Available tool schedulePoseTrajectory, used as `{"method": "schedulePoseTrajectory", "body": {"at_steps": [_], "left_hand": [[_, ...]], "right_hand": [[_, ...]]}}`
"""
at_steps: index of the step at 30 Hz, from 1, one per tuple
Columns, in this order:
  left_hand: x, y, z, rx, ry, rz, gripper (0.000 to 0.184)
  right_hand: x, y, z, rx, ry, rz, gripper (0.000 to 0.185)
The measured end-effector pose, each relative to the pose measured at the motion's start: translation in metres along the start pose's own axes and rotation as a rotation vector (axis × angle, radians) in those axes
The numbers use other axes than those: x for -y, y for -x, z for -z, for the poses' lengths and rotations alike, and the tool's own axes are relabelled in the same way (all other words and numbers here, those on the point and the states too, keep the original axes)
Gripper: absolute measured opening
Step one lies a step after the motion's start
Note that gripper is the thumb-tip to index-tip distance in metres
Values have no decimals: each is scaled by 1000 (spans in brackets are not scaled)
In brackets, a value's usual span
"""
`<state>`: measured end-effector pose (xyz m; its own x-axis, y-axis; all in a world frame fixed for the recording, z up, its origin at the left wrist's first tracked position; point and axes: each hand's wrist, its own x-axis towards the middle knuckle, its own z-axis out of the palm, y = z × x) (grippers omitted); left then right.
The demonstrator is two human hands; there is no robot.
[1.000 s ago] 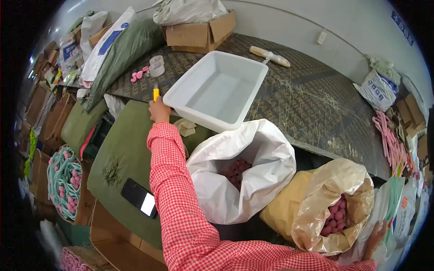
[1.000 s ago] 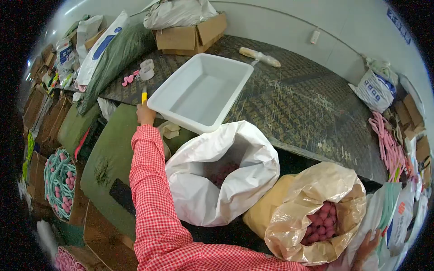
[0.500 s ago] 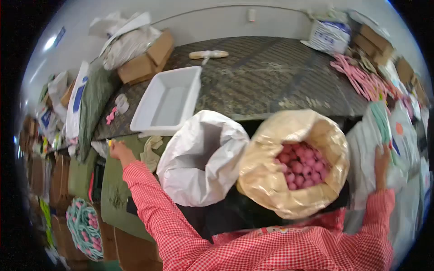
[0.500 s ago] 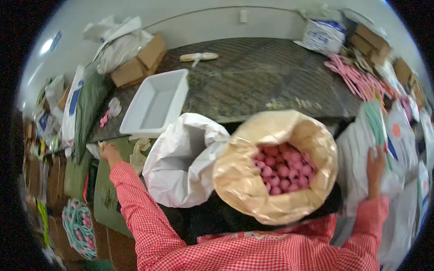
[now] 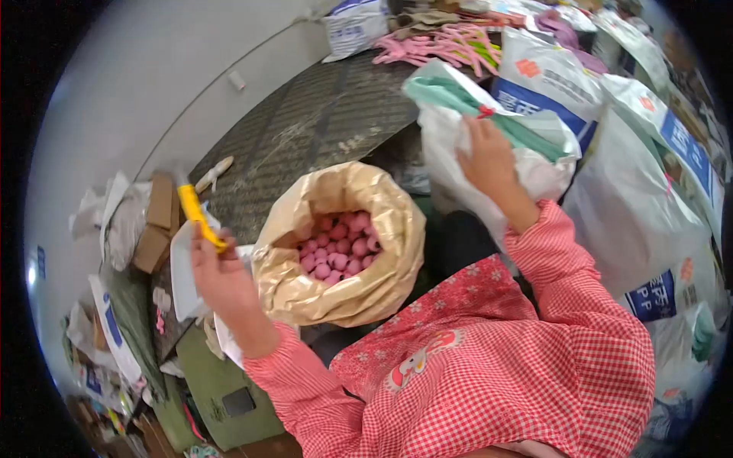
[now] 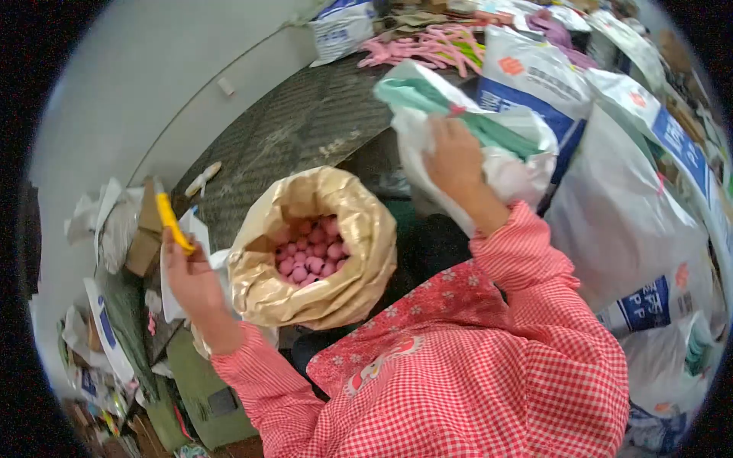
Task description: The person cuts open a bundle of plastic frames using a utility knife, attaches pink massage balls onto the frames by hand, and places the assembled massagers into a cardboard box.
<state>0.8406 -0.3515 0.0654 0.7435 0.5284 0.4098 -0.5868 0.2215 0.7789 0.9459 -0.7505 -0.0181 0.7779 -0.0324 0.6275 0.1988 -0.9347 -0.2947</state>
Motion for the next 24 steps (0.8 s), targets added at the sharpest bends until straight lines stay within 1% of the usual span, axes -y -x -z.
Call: {"method": "schedulePoseTrajectory", "body": {"at_steps": [2,4,6,7,8,10,11,12,13,14,15,16,18,20,21,22,23,24], "left_hand": [[17,50,-66,50,-17,139,28],[44,89,-108,246,5,239,20],[74,117,-127,387,33,378,12],[83,133,-145,415,40,358,10],[93,147,-163,442,48,339,10],[107,170,-188,508,85,347,11],[111,175,-194,558,122,352,12],[116,173,-198,562,121,356,12],[122,167,-201,642,48,334,13],[127,159,-203,722,-26,312,14],[132,149,-206,712,-171,167,16],[138,136,-214,726,-159,137,13],[145,108,-236,726,-459,-64,13],[151,87,-264,770,-677,-166,17],[164,77,-274,771,-674,-165,17],[182,69,-281,863,-769,-307,22],[199,64,-287,950,-862,-454,27],[214,60,-292,953,-860,-455,27]], "right_hand": [[4,14,3,-160,-3,122,49],[10,23,22,-185,-269,273,35],[19,36,39,-36,-697,229,24],[24,40,45,36,-900,143,24],[24,45,47,116,-1000,58,29],[21,48,49,552,-1627,-418,31],[16,48,53,544,-1627,-424,31],[11,46,61,473,-1573,-354,30],[6,43,68,406,-1517,-285,30],[3,41,76,403,-1518,-289,30],[0,38,85,267,-1612,-288,28],[-3,36,95,128,-1699,-289,27],[-18,31,113,156,-1642,-284,28],[-32,24,125,187,-1583,-278,29],[-37,18,129,220,-1490,-260,28],[-43,14,131,250,-1397,-245,28],[-45,8,130,219,-1333,-220,29],[-51,3,130,216,-1332,-222,29]]}}
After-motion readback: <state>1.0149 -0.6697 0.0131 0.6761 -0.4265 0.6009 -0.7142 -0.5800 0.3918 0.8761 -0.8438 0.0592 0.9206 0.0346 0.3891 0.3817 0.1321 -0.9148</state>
